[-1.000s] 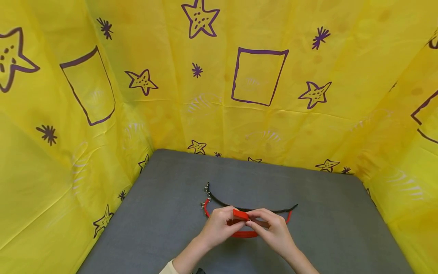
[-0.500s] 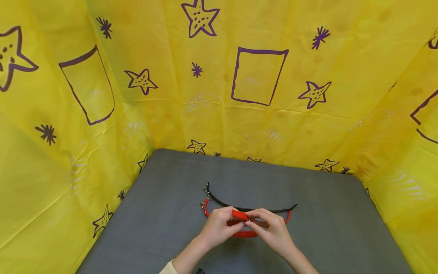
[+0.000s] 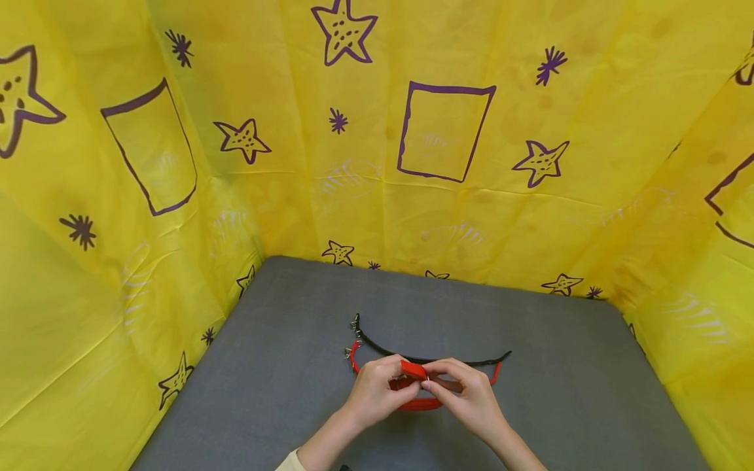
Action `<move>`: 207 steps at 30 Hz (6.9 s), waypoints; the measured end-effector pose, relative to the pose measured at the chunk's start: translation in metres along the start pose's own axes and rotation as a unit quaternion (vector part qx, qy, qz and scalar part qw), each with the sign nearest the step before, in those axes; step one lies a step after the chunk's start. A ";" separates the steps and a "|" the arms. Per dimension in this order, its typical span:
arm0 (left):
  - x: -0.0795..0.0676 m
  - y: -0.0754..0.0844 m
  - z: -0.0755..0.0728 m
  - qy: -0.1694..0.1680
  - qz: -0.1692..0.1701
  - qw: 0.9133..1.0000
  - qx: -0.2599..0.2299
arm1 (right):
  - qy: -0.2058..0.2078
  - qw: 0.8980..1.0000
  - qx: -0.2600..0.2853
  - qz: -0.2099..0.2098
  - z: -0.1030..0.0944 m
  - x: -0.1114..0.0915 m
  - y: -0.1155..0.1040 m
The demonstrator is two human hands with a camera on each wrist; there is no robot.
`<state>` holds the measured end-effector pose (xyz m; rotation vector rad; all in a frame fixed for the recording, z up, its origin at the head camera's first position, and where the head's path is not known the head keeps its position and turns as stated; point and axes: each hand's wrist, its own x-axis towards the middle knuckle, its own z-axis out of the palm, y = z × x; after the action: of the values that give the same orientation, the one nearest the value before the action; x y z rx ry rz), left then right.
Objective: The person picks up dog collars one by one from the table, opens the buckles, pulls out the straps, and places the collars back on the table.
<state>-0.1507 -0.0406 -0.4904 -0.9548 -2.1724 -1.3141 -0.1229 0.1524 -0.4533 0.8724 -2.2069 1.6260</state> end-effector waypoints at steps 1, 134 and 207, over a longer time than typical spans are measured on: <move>0.000 0.000 0.000 0.003 0.006 1.000 -0.001 | 0.001 1.000 0.001 0.001 0.000 0.000 0.000; 0.011 0.000 -0.035 -0.111 -0.212 0.957 -0.165 | -0.016 0.997 0.004 0.077 -0.013 -0.013 0.026; -0.064 -0.065 -0.080 -0.012 -0.529 0.837 -0.140 | 0.216 0.809 0.129 0.532 -0.081 -0.110 0.097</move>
<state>-0.1557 -0.1534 -0.5345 0.3110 -2.6520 -2.1065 -0.1065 0.2807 -0.5605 -0.8700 -2.2108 2.2505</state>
